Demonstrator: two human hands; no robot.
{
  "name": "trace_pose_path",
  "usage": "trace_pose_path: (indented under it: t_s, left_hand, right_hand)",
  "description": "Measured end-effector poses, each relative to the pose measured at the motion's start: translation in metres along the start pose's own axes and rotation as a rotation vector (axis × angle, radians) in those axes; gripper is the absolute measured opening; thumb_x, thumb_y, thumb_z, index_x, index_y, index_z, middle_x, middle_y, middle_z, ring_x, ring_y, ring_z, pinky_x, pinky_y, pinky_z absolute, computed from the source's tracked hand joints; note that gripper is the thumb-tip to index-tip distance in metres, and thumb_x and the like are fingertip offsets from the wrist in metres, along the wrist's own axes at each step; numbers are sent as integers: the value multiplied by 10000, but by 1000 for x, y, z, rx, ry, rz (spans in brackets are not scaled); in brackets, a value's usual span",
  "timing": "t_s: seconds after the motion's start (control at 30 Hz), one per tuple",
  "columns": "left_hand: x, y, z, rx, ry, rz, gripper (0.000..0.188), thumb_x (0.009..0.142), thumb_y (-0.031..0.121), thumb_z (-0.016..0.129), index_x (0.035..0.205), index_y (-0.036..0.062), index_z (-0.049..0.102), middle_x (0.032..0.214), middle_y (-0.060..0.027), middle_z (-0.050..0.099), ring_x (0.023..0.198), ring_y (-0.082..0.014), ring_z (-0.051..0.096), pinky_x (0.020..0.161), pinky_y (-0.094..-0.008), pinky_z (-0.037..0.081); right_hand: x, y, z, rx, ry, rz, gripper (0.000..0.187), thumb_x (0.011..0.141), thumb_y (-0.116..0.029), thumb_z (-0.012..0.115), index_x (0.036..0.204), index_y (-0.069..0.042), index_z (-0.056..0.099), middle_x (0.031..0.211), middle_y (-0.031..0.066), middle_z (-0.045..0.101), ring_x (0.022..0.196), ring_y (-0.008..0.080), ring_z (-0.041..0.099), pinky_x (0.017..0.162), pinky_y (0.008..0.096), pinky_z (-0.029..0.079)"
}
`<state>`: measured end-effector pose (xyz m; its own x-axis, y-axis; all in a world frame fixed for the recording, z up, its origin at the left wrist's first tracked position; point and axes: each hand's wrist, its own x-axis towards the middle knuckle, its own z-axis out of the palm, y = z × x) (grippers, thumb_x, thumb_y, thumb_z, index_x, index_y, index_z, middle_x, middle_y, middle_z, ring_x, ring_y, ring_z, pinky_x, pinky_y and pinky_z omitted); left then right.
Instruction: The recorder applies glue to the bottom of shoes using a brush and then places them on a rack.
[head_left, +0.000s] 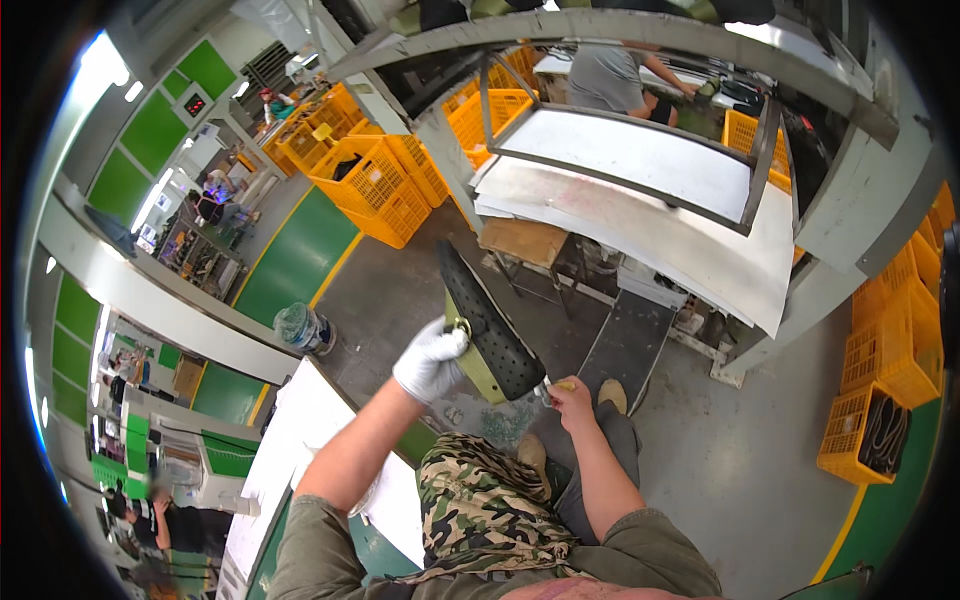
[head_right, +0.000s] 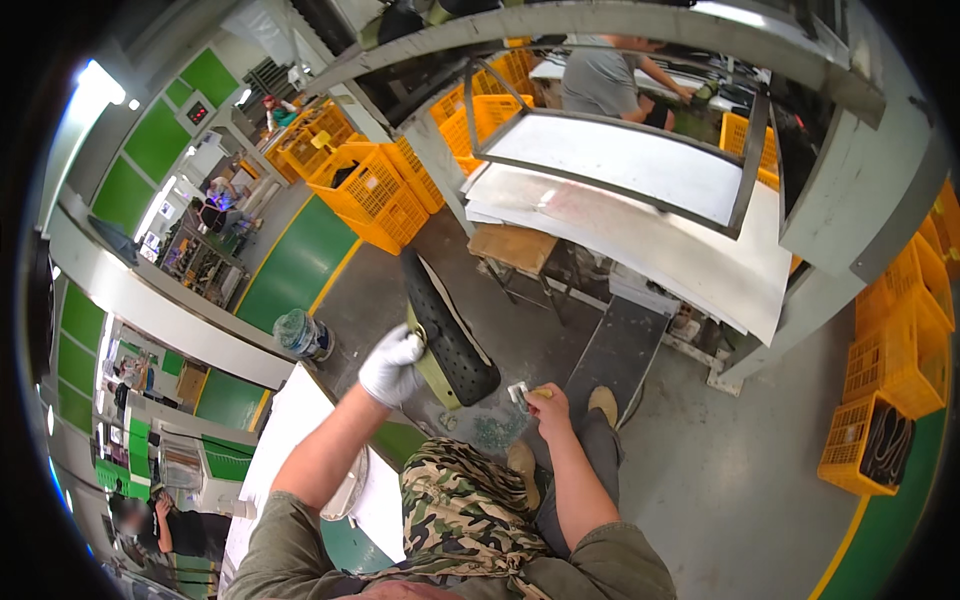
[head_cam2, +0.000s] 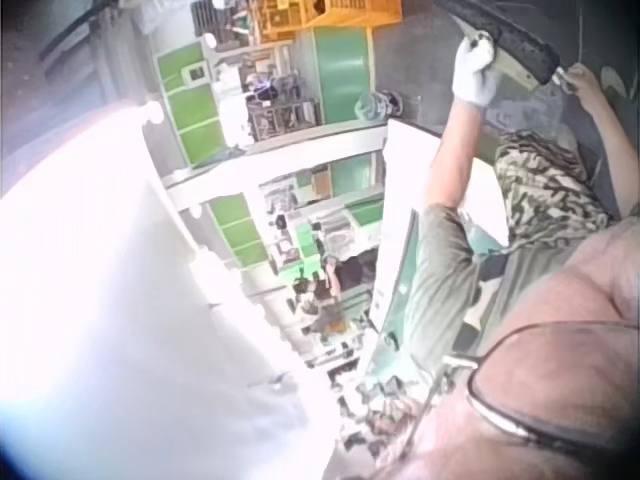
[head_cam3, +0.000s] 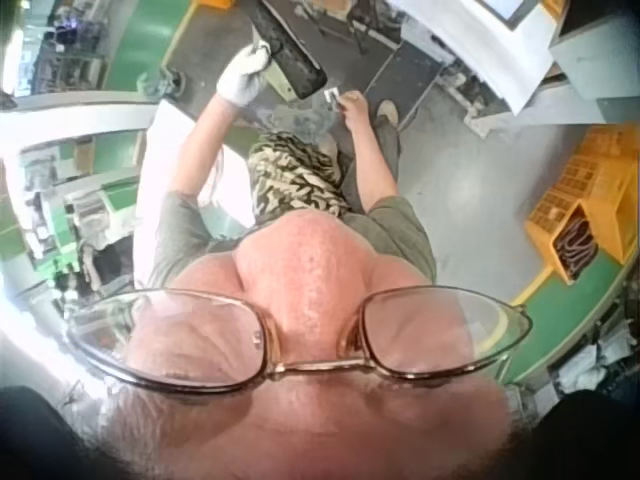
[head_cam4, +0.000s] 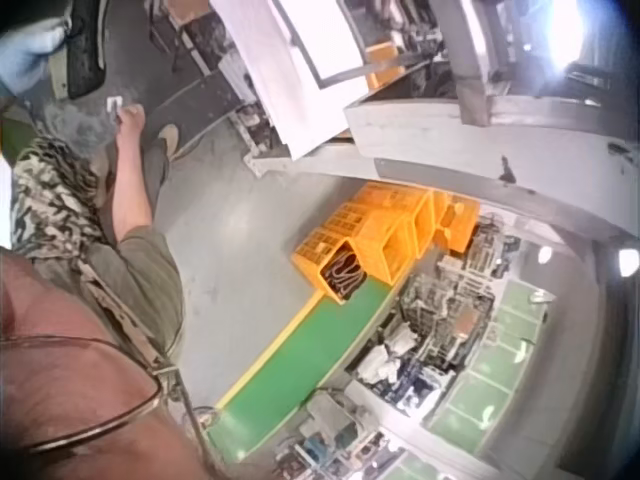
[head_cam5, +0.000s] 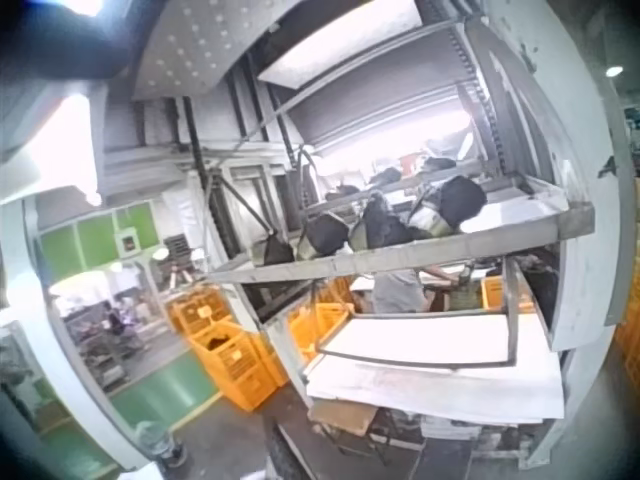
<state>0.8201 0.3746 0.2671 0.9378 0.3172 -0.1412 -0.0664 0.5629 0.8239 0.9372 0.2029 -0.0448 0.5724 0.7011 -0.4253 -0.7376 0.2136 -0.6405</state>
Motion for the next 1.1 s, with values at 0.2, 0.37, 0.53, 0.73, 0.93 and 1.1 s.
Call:
trace_pose_path:
  t_s: [0.2, 0.37, 0.53, 0.73, 0.93, 1.1]
  left_hand:
    - [-2, 150, 70, 186, 96, 400, 403, 913, 137, 688, 1276, 35, 545, 1241, -85, 638, 1131, -236, 638, 1037, -408, 505]
    - [54, 305, 71, 403, 241, 794, 359, 957, 206, 685, 1255, 22, 604, 1224, -105, 662, 1146, -252, 633, 1045, -428, 493]
    - [114, 460, 42, 735, 670, 907, 410, 954, 298, 704, 1243, 17, 631, 1144, -113, 690, 973, -241, 683, 832, -392, 569]
    - [209, 462, 58, 901, 1050, 966, 515, 874, 373, 781, 1187, -24, 677, 1111, -153, 707, 946, -291, 656, 889, -407, 488]
    - [245, 472, 25, 858, 567, 938, 389, 916, 330, 745, 1154, 27, 693, 1071, -118, 725, 897, -278, 673, 841, -405, 516]
    - [268, 456, 32, 871, 242, 1122, 288, 917, 261, 749, 1077, 27, 700, 969, -94, 727, 799, -259, 683, 757, -396, 558]
  right_hand:
    - [0, 5, -7, -9, -26, 30, 204, 839, -10, 741, 869, -112, 568, 798, 33, 625, 684, 156, 630, 603, 310, 509]
    - [12, 9, 1, 24, -62, 23, 198, 847, -6, 733, 884, -102, 564, 812, 41, 636, 693, 164, 642, 606, 311, 517]
    - [20, 12, 18, 68, -138, 50, 203, 852, 1, 722, 908, -97, 554, 843, 49, 638, 722, 166, 634, 644, 319, 509]
    - [20, 5, 23, 153, -134, 41, 199, 862, 21, 696, 913, -104, 551, 871, 32, 615, 766, 158, 618, 679, 317, 493]
    - [24, 9, 32, 208, -115, 47, 194, 867, 28, 686, 907, -107, 551, 882, 21, 611, 776, 155, 620, 681, 311, 489]
    - [25, 16, 38, 221, -107, 57, 221, 834, 28, 721, 919, -86, 552, 863, 35, 624, 743, 144, 608, 665, 297, 484]
